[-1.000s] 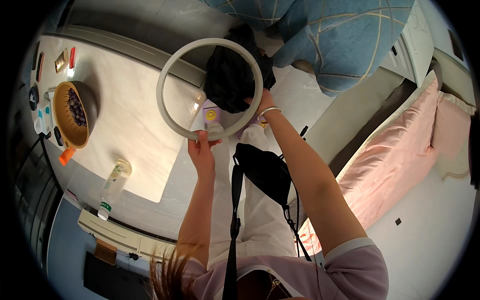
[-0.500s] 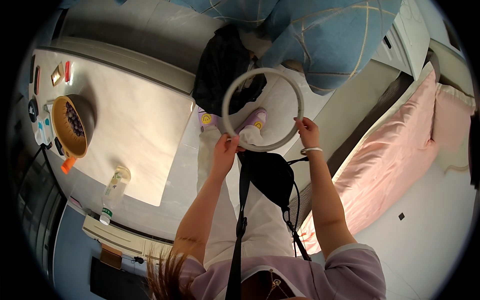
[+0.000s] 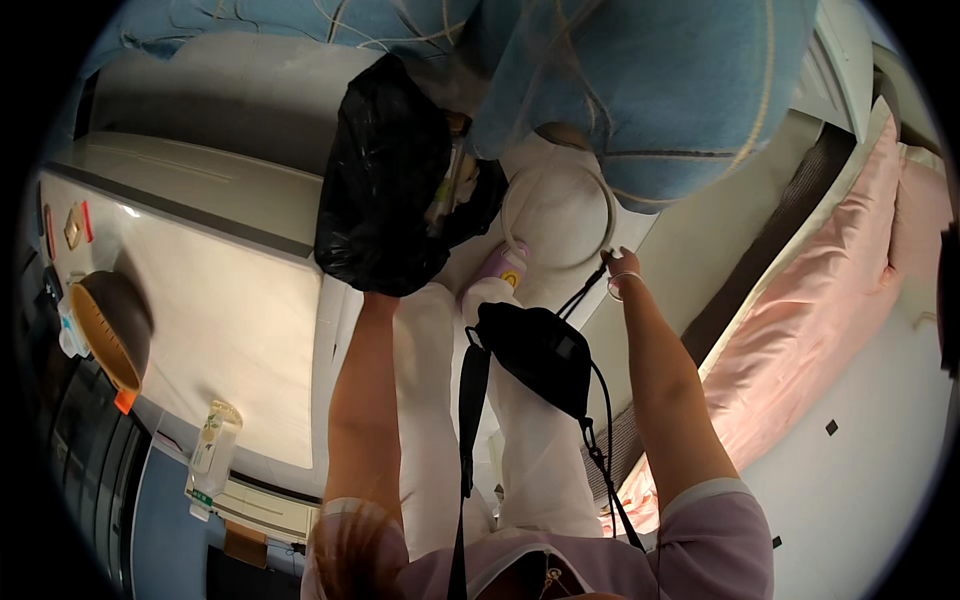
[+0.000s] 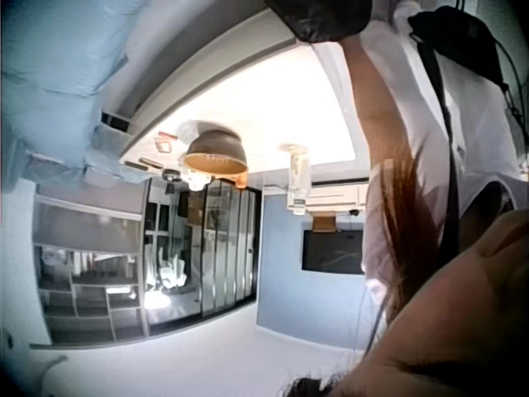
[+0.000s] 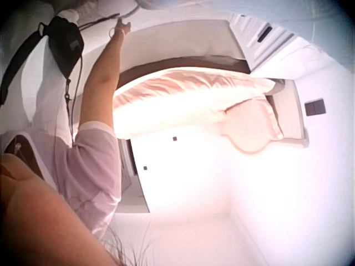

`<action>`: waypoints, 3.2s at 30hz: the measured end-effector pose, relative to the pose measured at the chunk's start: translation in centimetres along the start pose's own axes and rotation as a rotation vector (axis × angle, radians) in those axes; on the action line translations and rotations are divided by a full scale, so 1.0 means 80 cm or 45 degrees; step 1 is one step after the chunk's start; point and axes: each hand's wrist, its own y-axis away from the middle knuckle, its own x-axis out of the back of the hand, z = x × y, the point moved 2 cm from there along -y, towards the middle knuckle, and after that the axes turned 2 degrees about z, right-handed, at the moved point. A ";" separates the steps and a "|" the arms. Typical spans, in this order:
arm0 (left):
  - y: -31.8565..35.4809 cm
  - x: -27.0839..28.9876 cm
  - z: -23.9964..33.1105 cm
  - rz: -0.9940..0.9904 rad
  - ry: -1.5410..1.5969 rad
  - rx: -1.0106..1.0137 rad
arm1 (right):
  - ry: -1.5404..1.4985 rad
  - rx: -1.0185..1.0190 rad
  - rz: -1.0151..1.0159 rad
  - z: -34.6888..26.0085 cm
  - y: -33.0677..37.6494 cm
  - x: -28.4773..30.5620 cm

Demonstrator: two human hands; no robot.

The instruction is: The person removes a black trash bag from a bin, walks through the apartment, and places it in a bathroom. They then retrieve a new bag from a cabinet, return to the bin, and line it with the new bag.

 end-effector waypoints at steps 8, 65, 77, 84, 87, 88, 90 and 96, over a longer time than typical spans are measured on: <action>0.007 -0.047 0.061 -0.372 0.522 -0.217 | 0.081 0.860 -0.820 -0.309 0.111 0.072; -0.032 -0.136 0.276 -0.122 -2.304 -1.074 | 0.084 0.340 0.036 -0.148 0.182 -0.051; 0.033 -0.160 0.288 0.051 -2.310 -1.263 | -0.077 0.225 -0.608 -0.253 0.151 0.203; 0.031 -0.157 0.274 -0.017 -1.891 -1.396 | -1.038 0.526 -0.269 -0.434 0.215 0.035; 0.032 -0.147 0.278 0.100 -1.835 -1.395 | -1.109 -0.284 0.255 -0.402 0.199 -0.041; 0.032 -0.149 0.277 0.135 -1.837 -1.391 | -1.052 -0.337 0.276 -0.377 0.192 -0.072; 0.041 -0.177 0.273 0.092 -2.070 -1.125 | -0.959 -0.503 0.318 -0.309 0.172 -0.137; 0.054 -0.177 0.292 -0.250 -2.120 -0.992 | -1.508 -1.115 -0.533 -0.267 0.188 -0.184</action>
